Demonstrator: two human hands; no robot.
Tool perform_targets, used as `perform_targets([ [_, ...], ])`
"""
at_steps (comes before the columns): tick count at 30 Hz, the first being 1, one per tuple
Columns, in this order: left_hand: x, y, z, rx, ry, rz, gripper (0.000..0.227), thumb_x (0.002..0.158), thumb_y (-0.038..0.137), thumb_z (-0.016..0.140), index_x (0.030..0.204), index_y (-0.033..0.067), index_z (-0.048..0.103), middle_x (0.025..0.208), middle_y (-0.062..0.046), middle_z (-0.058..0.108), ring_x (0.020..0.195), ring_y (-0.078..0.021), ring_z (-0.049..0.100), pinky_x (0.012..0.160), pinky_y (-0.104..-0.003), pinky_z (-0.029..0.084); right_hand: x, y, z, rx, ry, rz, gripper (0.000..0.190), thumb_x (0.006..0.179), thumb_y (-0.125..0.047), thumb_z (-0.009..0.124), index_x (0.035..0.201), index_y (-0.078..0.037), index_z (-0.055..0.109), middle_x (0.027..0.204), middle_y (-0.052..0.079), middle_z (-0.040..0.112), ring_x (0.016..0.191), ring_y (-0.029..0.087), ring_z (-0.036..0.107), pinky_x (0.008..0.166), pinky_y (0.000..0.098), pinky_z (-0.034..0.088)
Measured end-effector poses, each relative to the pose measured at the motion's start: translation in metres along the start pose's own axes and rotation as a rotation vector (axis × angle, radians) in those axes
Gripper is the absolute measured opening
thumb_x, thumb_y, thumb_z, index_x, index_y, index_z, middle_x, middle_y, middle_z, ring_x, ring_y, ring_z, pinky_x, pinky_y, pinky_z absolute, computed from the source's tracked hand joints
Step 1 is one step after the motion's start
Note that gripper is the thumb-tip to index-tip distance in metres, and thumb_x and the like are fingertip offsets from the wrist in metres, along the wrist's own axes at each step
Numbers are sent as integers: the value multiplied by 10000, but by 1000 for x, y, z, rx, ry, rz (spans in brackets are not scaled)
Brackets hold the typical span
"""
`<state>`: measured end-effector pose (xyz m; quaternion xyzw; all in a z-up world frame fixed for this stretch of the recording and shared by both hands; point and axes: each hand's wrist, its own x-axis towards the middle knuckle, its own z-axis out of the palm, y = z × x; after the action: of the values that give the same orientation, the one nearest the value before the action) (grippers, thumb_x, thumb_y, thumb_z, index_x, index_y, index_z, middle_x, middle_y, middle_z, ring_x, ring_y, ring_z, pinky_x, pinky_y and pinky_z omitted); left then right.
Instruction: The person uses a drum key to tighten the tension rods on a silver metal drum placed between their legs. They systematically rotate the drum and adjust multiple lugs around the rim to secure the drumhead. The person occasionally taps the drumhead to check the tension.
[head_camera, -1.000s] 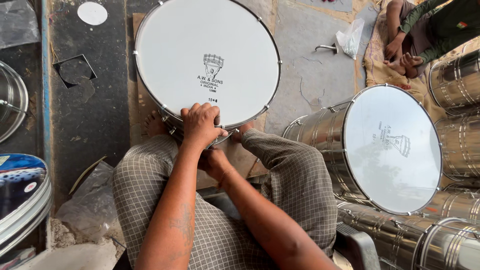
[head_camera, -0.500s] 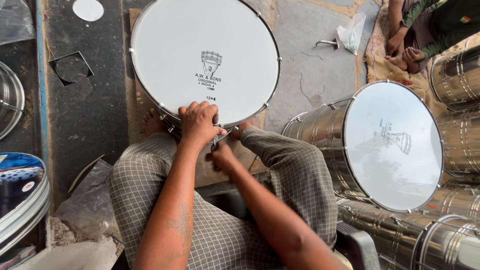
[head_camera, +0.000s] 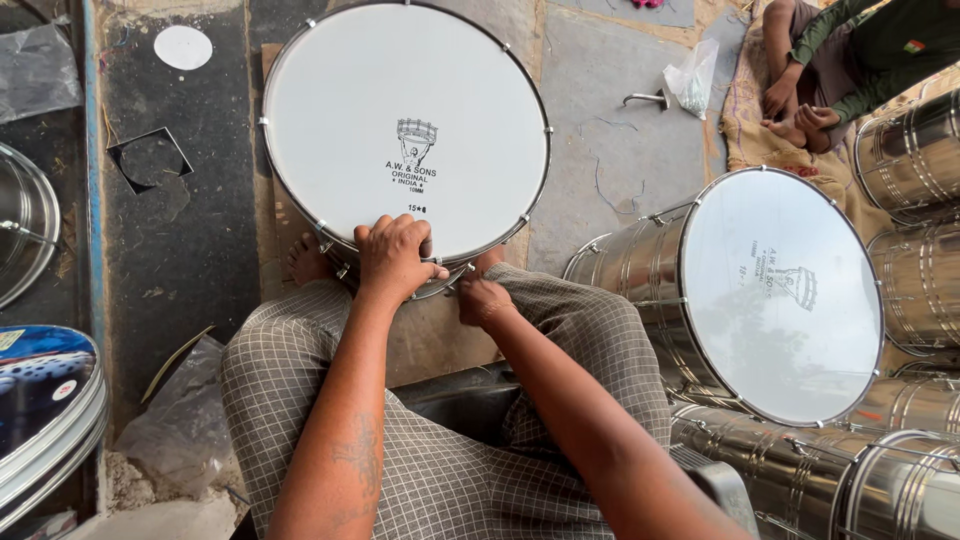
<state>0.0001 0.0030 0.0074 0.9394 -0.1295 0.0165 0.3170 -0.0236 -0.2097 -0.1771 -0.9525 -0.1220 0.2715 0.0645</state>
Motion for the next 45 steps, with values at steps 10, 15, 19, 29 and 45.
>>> perform_targets([
  [10, 16, -80, -16, -164, 724, -482, 500, 933, 243, 804, 1278, 34, 508, 1263, -249, 549, 1147, -395, 581, 871, -517, 454, -87, -20, -96, 1405, 36, 400, 248, 932, -254, 706, 1030, -47, 612, 665, 16, 489, 523, 155, 458, 449, 358, 406],
  [15, 16, -98, 1, -541, 611, -803, 332, 971, 272, 649, 1208, 67, 538, 1225, -133, 643, 1082, -308, 659, 897, -459, 528, -78, -45, -89, 2060, 366, 217, 241, 1001, -309, 648, 949, -114, 517, 726, -15, 481, 590, 121, 466, 530, 315, 433],
  [19, 21, -119, 13, -589, 627, -733, 314, 948, 230, 685, 1132, -1, 579, 1187, -179, 668, 1048, -303, 662, 914, -439, 521, -51, -46, -67, 1949, 590, 173, 253, 1004, -297, 630, 981, -122, 449, 789, 20, 515, 635, 140, 489, 571, 334, 464],
  [29, -33, -45, 59, -947, 200, -894, 486, 860, 265, 754, 1176, -39, 543, 1111, -181, 646, 894, -281, 620, 750, -465, 502, -9, 40, -134, 1388, 820, 463, 332, 1013, -317, 649, 1020, -8, 528, 780, 81, 593, 538, 166, 548, 460, 326, 458],
  [45, -51, 19, 5, 232, 278, -2, 1027, 656, 431, 919, 1503, 162, 405, 1563, -136, 334, 1457, -348, 304, 1148, -637, 222, -104, -75, -55, 1570, -204, 366, 182, 1038, -172, 517, 1150, -58, 604, 915, 124, 761, 766, 257, 744, 630, 411, 601],
])
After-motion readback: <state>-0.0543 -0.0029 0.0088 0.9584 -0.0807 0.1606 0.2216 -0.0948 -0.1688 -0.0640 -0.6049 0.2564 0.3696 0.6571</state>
